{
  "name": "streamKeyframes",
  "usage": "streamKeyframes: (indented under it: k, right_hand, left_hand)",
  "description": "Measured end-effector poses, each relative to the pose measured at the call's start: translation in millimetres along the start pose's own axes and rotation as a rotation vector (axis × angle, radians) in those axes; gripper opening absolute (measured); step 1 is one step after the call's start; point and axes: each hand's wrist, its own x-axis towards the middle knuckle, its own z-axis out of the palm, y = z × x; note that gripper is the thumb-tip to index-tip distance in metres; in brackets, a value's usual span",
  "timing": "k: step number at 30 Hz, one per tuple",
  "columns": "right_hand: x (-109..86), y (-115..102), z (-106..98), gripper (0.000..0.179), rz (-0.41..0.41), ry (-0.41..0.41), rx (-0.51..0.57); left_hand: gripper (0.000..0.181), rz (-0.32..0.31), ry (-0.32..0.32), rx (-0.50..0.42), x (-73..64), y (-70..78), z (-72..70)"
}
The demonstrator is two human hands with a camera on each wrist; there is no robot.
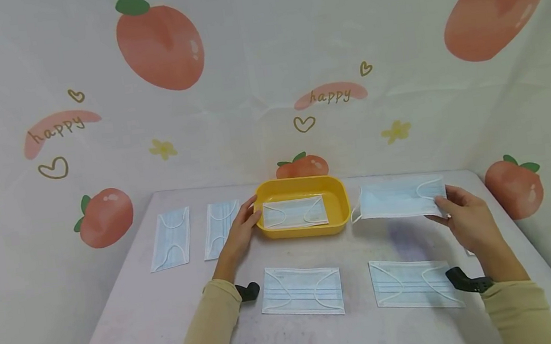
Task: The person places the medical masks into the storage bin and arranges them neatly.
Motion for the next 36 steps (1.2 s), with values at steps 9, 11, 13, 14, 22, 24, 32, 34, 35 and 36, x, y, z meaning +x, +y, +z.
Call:
streamKeyframes:
  k: [9, 11, 13, 14, 22, 24, 32, 34, 35, 36]
  right_hand:
    - [3.4, -15, 3, 0.074, -0.031, -0.057, 0.275]
    - [4.6, -19, 6, 0.076, -0.028, -0.076, 0.313]
    - [5.2, -23, 8, 0.078, -0.030, -0.098, 0.354]
    - [5.5, -25, 9, 0.079, -0.034, -0.110, 0.375]
    - [10.3, -37, 23, 0.080, -0.059, -0.159, 0.418]
    - [12.4, -39, 28, 0.077, -0.065, -0.165, 0.410]
    - [19.4, -48, 49, 0.073, -0.053, -0.188, 0.411]
    - [21.7, -50, 55, 0.071, -0.038, -0.190, 0.398]
    - [22.8, -51, 57, 0.070, -0.027, -0.192, 0.391]
    - [24.1, -52, 60, 0.069, -0.011, -0.191, 0.388]
  left_hand:
    - [0.050, 0.027, 0.001, 0.001, 0.7, 0.5, -1.7]
    - [0.049, 0.037, 0.001, -0.002, 0.7, 0.0, -1.7]
    - [0.049, 0.043, -0.004, -0.007, 0.4, -0.2, -1.6]
    - [0.049, 0.046, -0.005, -0.011, 0.2, -0.2, -1.5]
    - [0.049, 0.046, -0.011, -0.023, 0.6, -0.9, -1.5]
    - [0.050, 0.045, -0.013, -0.024, 1.1, -1.4, -1.6]
    - [0.050, 0.029, -0.013, -0.021, 2.7, -2.8, -1.0]
    - [0.050, 0.026, -0.013, -0.018, 2.6, -2.9, -0.9]
    - [0.050, 0.026, -0.010, -0.016, 2.3, -2.9, -0.8]
    - [0.050, 0.027, -0.008, -0.018, 1.9, -2.8, -0.7]
